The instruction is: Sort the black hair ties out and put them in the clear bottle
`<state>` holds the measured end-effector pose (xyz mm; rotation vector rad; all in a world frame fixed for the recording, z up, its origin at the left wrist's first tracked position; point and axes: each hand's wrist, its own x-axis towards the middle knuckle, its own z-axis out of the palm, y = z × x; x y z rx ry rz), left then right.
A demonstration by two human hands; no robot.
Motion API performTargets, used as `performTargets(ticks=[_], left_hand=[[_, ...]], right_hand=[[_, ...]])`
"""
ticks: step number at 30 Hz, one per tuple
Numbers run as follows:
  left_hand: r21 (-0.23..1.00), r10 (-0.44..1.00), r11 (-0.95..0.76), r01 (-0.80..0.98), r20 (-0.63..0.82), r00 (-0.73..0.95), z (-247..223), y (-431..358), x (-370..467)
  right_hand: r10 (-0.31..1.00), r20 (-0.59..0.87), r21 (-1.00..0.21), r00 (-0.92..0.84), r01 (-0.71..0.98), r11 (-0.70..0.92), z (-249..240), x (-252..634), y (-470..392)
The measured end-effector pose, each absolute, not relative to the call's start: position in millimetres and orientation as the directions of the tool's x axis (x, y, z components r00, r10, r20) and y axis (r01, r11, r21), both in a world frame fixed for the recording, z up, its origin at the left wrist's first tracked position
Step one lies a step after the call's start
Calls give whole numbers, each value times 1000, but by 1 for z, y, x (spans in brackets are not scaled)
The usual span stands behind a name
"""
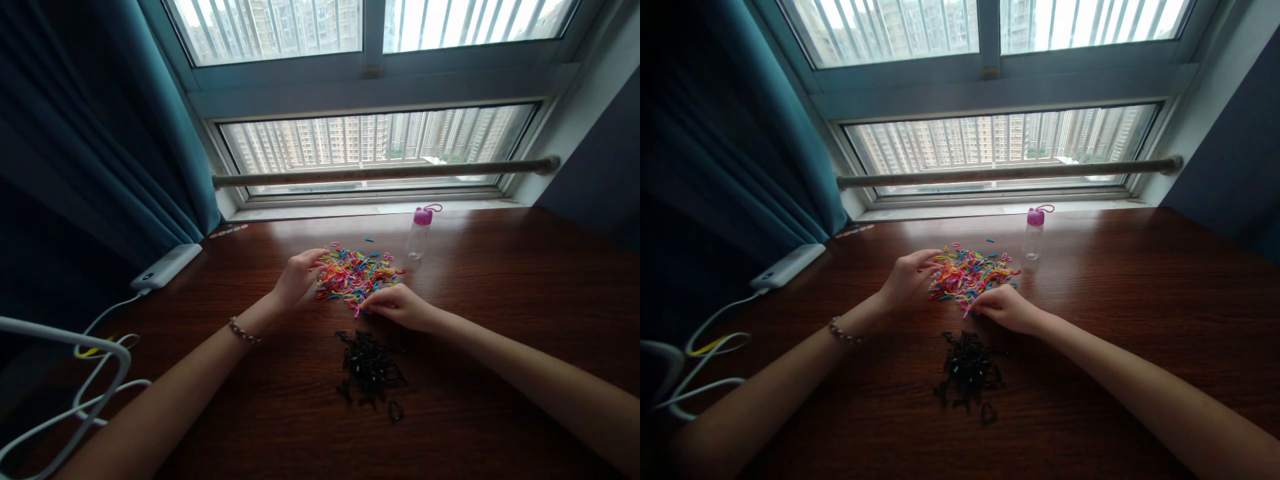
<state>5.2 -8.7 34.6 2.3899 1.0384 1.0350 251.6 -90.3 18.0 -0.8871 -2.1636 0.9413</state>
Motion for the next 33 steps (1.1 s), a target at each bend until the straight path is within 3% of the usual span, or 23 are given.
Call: performTargets(ticks=[3, 6, 9, 11, 15, 19, 24, 27, 30, 33], left_hand=[[396, 761, -618, 679, 518, 390, 26, -22, 2], [319, 861, -411, 854, 443, 249, 8, -36, -7], [330, 923, -354, 875, 272, 271, -12, -42, -20], [362, 925, -376, 853, 194, 325, -20, -39, -23], [459, 905, -424, 781, 217, 365, -16, -24, -8], [560, 898, -439, 703, 245, 366, -4, -3, 22], [653, 869, -495, 574, 373, 325, 8, 14, 35], [696, 839, -543, 470, 456, 295, 18, 8, 27], [728, 838, -545, 416, 475, 267, 30, -11, 14], [751, 868, -496, 436, 431, 246, 38, -33, 2]], right_hand=[[826, 321, -801, -463, 334, 498, 18, 252, -67], [872, 375, -790, -314, 383, 478, 21, 259, -50], [846, 442, -642, -299, 553, 531, 18, 270, -48], [848, 414, -505, -330, 692, 516, 11, 275, -50], [905, 265, -390, -333, 821, 417, -8, 273, -49], [883, 292, -427, -368, 776, 464, -13, 261, -23], [871, 415, -666, -264, 564, 488, 13, 261, 12], [823, 531, -696, -203, 450, 560, 45, 272, 7], [706, 707, -534, -42, 622, 572, 81, 289, -14], [523, 851, -326, 48, 830, 453, 103, 312, -28]])
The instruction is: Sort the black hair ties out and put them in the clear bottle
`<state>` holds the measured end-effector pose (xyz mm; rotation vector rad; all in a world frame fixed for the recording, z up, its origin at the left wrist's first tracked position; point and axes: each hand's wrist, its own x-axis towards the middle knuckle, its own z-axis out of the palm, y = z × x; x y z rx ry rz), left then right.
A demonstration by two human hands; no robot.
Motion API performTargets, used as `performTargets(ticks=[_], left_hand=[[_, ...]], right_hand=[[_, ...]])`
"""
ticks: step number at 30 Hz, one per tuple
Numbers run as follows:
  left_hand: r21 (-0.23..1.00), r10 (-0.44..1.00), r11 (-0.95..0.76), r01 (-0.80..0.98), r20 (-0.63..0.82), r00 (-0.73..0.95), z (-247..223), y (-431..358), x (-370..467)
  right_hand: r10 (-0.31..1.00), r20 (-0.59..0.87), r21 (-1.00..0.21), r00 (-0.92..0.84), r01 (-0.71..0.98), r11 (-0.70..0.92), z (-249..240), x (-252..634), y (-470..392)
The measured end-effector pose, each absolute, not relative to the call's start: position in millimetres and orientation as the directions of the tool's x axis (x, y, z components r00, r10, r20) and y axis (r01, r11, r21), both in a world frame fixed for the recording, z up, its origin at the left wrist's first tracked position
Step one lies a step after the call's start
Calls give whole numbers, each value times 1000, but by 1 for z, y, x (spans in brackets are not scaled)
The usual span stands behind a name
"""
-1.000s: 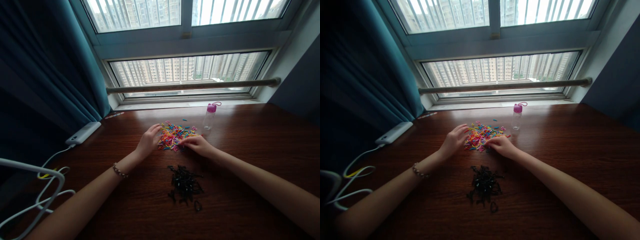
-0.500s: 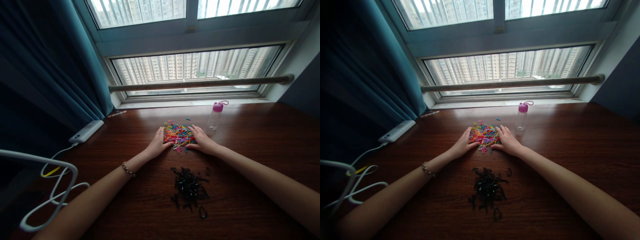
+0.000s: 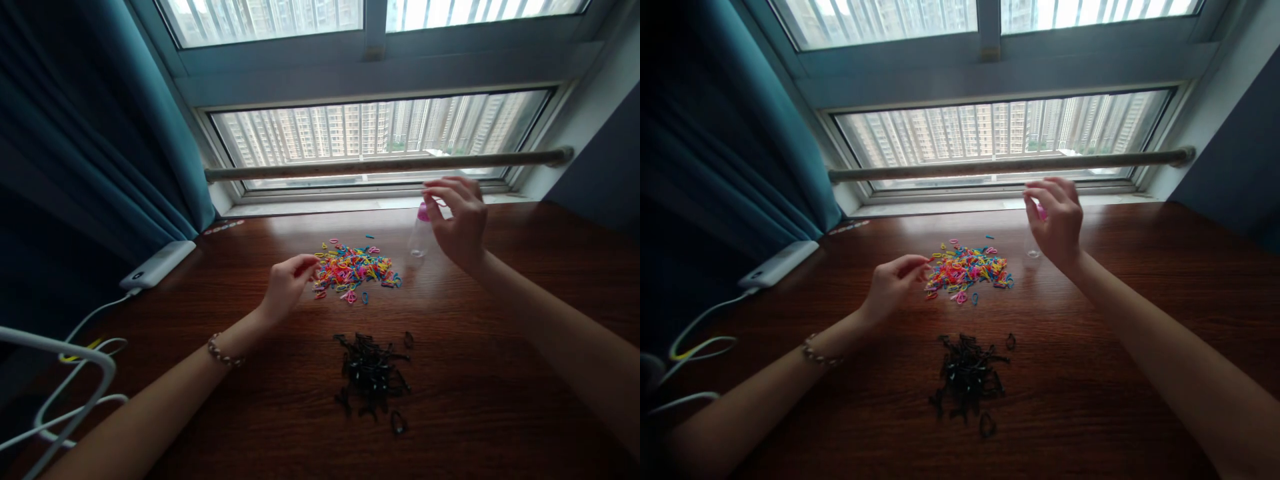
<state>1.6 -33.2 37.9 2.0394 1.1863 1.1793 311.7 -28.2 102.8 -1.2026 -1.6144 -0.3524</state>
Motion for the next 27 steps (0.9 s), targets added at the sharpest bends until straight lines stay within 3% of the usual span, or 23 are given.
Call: performTargets(ticks=[2, 5, 10, 14, 17, 19, 21, 25, 27], left_hand=[[754, 880, -474, 454, 413, 233, 40, -45, -5], [755, 899, -437, 488, 388, 205, 39, -57, -11], [712, 900, -431, 554, 388, 201, 36, -70, -18], [632, 862, -499, 592, 432, 266, 39, -79, -18], [490, 772, -614, 618, 535, 343, 49, -93, -13], [337, 653, -708, 621, 646, 395, 58, -107, -7], [190, 529, -771, 608, 724, 443, 64, -124, 1], [42, 397, -829, 557, 747, 534, 62, -156, 10], [13, 368, -848, 531, 733, 571, 58, -166, 10]], right_hand=[[524, 851, -244, 31, 907, 343, 105, 328, -26], [642, 767, -209, -4, 944, 256, 92, 346, -11], [778, 627, -329, 38, 918, 221, 74, 354, 4], [754, 634, -432, 172, 888, 161, 83, 347, -9], [691, 666, -584, 280, 773, 250, 99, 326, -42], [755, 597, -725, 273, 585, 362, 107, 303, -78], [853, 485, -826, 190, 420, 376, 110, 275, -119], [955, 298, -923, -5, 252, 289, 99, 234, -187], [960, 278, -906, -27, 324, 271, 91, 230, -204]])
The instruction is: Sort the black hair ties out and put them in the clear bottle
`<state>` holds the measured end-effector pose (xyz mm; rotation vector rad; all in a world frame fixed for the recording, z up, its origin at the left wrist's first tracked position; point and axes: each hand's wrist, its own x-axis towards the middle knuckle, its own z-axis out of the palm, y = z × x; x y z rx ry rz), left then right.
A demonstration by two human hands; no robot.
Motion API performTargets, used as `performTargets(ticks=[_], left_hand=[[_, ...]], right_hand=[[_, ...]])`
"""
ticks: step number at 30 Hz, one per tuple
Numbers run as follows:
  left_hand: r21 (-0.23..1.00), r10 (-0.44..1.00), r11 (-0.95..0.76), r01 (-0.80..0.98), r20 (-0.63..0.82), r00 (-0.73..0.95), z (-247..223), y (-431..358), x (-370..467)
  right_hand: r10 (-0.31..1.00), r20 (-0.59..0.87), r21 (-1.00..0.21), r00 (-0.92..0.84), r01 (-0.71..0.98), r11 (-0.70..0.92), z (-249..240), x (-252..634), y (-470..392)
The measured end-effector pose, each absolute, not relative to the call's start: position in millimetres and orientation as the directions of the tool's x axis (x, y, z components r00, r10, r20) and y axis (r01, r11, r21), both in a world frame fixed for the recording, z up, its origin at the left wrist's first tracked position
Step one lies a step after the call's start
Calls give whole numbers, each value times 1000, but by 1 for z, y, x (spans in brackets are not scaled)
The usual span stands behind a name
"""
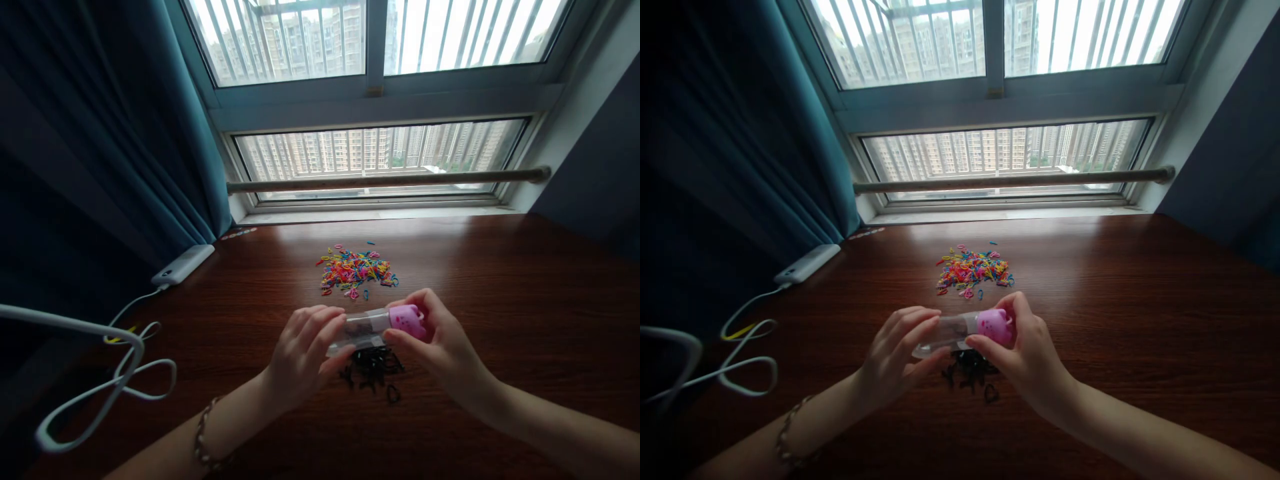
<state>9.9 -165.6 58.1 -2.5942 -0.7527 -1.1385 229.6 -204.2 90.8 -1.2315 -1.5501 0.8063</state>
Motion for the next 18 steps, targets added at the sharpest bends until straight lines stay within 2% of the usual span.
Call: performTargets(ticks=[3, 7, 11, 18], left_hand=[[47, 381, -866, 498, 707, 596, 56, -173, 8], [320, 552, -829, 458, 600, 579, 61, -178, 10], [575, 713, -691, 437, 443, 544, 61, -179, 10], [872, 828, -379, 310, 171, 533, 52, -179, 2]], right_hand=[[957, 274, -838, -91, 466, 284, 82, 237, -212], [956, 208, -846, -205, 453, 281, 71, 249, -211], [958, 176, -889, -227, 381, 254, 54, 248, -209], [941, 228, -860, -251, 401, 315, 45, 240, -208]])
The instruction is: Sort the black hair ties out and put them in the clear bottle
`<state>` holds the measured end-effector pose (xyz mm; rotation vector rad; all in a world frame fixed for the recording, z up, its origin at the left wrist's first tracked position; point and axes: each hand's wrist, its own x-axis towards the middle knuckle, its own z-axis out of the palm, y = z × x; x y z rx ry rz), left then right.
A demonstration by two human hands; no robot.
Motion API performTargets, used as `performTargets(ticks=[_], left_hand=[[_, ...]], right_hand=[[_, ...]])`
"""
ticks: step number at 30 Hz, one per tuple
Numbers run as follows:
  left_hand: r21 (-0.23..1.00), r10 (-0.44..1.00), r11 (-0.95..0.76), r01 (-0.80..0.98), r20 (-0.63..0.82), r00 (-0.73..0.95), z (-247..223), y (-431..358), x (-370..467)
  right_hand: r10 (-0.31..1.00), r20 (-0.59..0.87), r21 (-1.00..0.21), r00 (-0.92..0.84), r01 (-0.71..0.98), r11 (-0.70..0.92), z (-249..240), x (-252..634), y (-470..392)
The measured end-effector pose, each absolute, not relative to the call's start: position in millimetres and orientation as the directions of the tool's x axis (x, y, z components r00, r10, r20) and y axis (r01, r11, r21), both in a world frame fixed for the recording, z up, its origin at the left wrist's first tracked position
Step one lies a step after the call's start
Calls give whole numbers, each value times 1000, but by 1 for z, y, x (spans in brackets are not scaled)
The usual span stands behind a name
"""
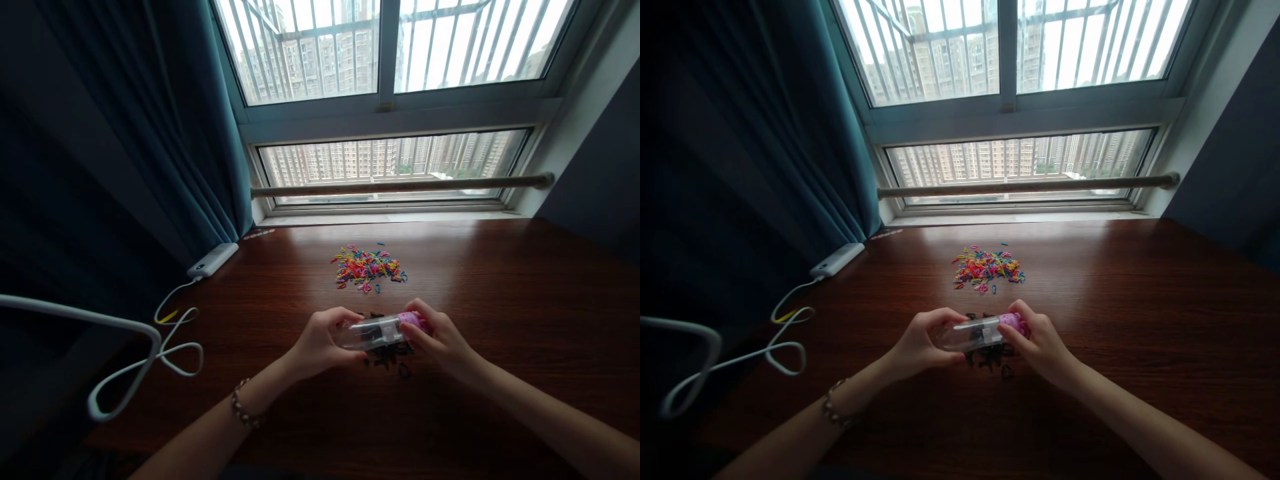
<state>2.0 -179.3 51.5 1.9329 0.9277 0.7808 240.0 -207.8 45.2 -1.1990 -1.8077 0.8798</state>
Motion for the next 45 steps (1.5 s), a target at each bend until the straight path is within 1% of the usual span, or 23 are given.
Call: performTargets(ticks=[4, 7, 10, 12, 13, 15, 17, 19, 21, 22, 24, 26, 28, 30, 32, 35, 38, 40, 41, 42, 43, 44, 45], left_hand=[[957, 846, -215, 197, 82, 527, 53, -179, 1], [994, 842, -51, 99, -11, 539, 54, -176, -1], [1000, 848, 17, 23, -27, 529, 52, -173, -2], [1000, 856, 28, 4, -26, 516, 50, -172, -1], [1000, 859, 21, 8, -22, 511, 50, -173, 0], [999, 864, -26, 40, 3, 503, 50, -175, 2], [993, 869, -88, 73, 40, 493, 51, -178, 3], [986, 877, -128, 104, 63, 477, 53, -180, 3], [980, 885, -143, 136, 65, 461, 54, -180, 3], [980, 888, -134, 149, 52, 457, 55, -180, 4], [988, 888, -63, 138, -8, 461, 55, -177, 5], [995, 874, 71, 73, -97, 476, 54, -174, 6], [971, 830, 238, -18, -194, 523, 52, -171, 6], [910, 747, 406, -81, -279, 604, 51, -169, 4], [831, 634, 548, -97, -336, 696, 52, -167, 2], [734, 497, 670, -109, -334, 801, 55, -167, -1], [684, 431, 711, -161, -244, 869, 55, -169, -4], [664, 383, 729, -169, -190, 904, 51, -168, -9], [658, 358, 735, -163, -173, 917, 48, -167, -12], [655, 342, 739, -159, -161, 926, 46, -166, -15], [656, 344, 736, -167, -150, 927, 44, -165, -18], [663, 369, 724, -191, -138, 919, 44, -164, -20], [676, 414, 700, -230, -123, 902, 44, -163, -22]], right_hand=[[906, 330, -777, -263, 469, 419, 51, 239, -213], [830, 430, -670, -356, 490, 558, 62, 242, -214], [741, 501, -617, -448, 415, 668, 78, 244, -211], [704, 531, -638, -472, 324, 699, 86, 243, -208], [709, 535, -672, -460, 277, 687, 89, 241, -207], [784, 499, -771, -370, 225, 596, 90, 236, -205], [873, 413, -838, -262, 267, 476, 86, 231, -203], [924, 298, -848, -240, 378, 372, 81, 230, -200], [935, 203, -825, -290, 465, 322, 77, 232, -197], [932, 187, -815, -311, 481, 324, 77, 234, -196], [916, 226, -789, -332, 490, 372, 78, 239, -195], [872, 326, -737, -365, 479, 476, 83, 243, -195], [807, 432, -670, -403, 455, 586, 88, 245, -197], [726, 529, -589, -440, 425, 687, 93, 245, -198], [639, 599, -498, -483, 400, 770, 96, 244, -197], [494, 681, -335, -541, 371, 866, 93, 239, -193], [367, 743, -152, -559, 394, 907, 86, 235, -189], [300, 814, -59, -498, 443, 895, 83, 235, -186], [285, 866, -51, -411, 495, 867, 84, 237, -183], [287, 914, -82, -288, 561, 824, 85, 241, -178], [301, 944, -153, -137, 627, 764, 86, 246, -173], [335, 942, -250, 3, 672, 697, 88, 253, -166], [380, 920, -337, 95, 687, 644, 88, 261, -158]])
